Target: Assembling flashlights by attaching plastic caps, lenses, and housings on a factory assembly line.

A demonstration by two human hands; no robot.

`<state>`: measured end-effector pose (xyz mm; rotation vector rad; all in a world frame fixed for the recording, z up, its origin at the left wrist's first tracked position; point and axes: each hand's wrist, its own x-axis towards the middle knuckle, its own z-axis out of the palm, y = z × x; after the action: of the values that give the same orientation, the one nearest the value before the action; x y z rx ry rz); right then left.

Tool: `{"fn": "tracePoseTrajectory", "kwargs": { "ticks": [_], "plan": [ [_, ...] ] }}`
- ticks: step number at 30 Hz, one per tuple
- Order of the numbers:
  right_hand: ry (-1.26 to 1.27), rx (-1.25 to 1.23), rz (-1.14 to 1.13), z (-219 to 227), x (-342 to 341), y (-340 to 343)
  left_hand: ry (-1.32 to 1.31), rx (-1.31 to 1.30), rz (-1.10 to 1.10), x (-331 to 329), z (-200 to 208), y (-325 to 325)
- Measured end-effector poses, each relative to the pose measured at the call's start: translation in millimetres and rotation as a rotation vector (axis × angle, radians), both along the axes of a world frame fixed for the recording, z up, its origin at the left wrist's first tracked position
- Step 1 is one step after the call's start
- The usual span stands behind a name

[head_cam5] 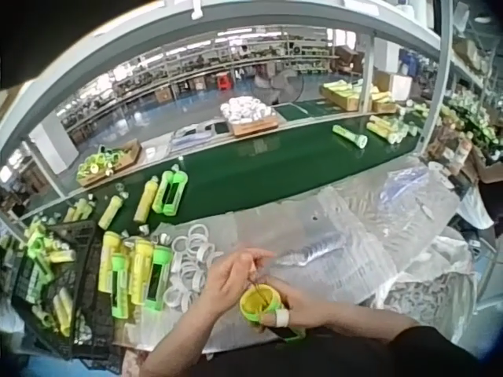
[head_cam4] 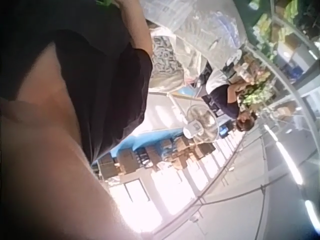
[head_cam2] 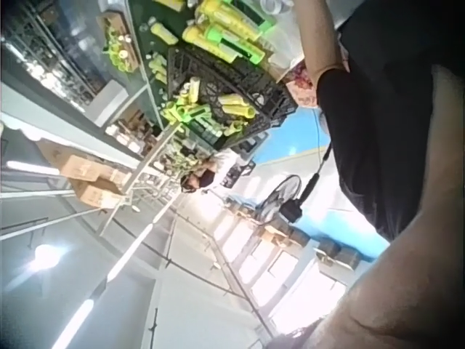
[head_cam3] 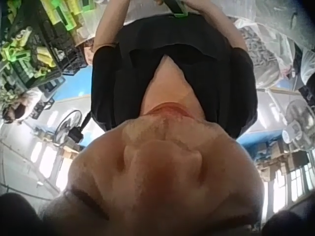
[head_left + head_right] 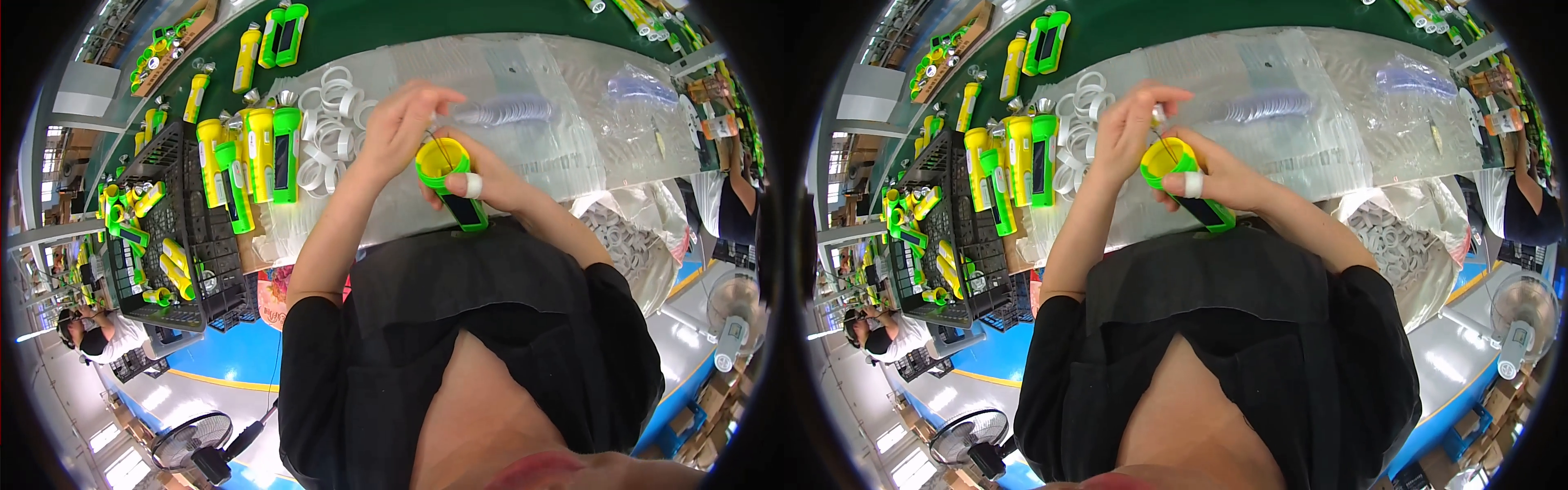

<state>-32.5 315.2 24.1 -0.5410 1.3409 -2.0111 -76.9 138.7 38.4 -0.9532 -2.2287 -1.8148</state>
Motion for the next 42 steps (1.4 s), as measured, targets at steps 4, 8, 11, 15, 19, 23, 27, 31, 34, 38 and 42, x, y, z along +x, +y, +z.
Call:
{"fn": "tracePoseTrajectory", "kwargs": {
  "ticks": [4, 8, 11, 15, 19, 23, 27, 31, 34, 38, 42],
  "plan": [
    [0.113, 0.047, -0.148, 2.8, 8.9, -8.9, 0.121, 0.124, 0.113, 26.5, -0.5, -6.5],
    [0.038, 0.061, -0.196, 5.4, 15.1, -14.8, 0.236, 0.051, 0.082, 39.6, -4.2, 2.8],
    [-0.026, 0.051, -0.265, -3.8, 18.8, -13.0, 0.325, -0.039, 0.044, 39.4, -5.8, 8.7],
    [-0.112, -0.123, -0.381, -0.8, 15.1, 7.7, 0.182, 0.048, 0.147, 26.5, -12.7, 30.7],
    [-0.05, 0.018, -0.578, 6.3, 13.9, 33.2, 0.115, -0.252, 0.346, -12.8, -67.1, 39.4],
    [-0.069, -0.022, -0.565, 0.9, 17.7, 47.8, 0.175, -0.53, 0.308, -26.5, -84.9, 38.1],
    [-0.095, -0.038, -0.511, 2.4, 17.8, 46.9, 0.034, -0.279, 0.27, -21.8, -72.1, 31.4],
    [-0.1, 0.04, -0.418, 7.3, 15.5, 37.7, 0.109, -0.151, 0.113, 13.6, -16.7, 21.0],
    [-0.033, 0.039, -0.329, 9.0, 14.5, 25.2, 0.247, -0.263, 0.091, 35.6, -7.5, 15.2],
    [0.026, 0.097, -0.253, 14.3, 11.8, 14.0, 0.326, -0.19, 0.121, 47.3, -13.8, 5.2],
    [0.032, 0.123, -0.149, 14.8, 8.0, 6.6, 0.338, -0.132, 0.116, 51.7, -17.8, -1.6]
  ]
}}
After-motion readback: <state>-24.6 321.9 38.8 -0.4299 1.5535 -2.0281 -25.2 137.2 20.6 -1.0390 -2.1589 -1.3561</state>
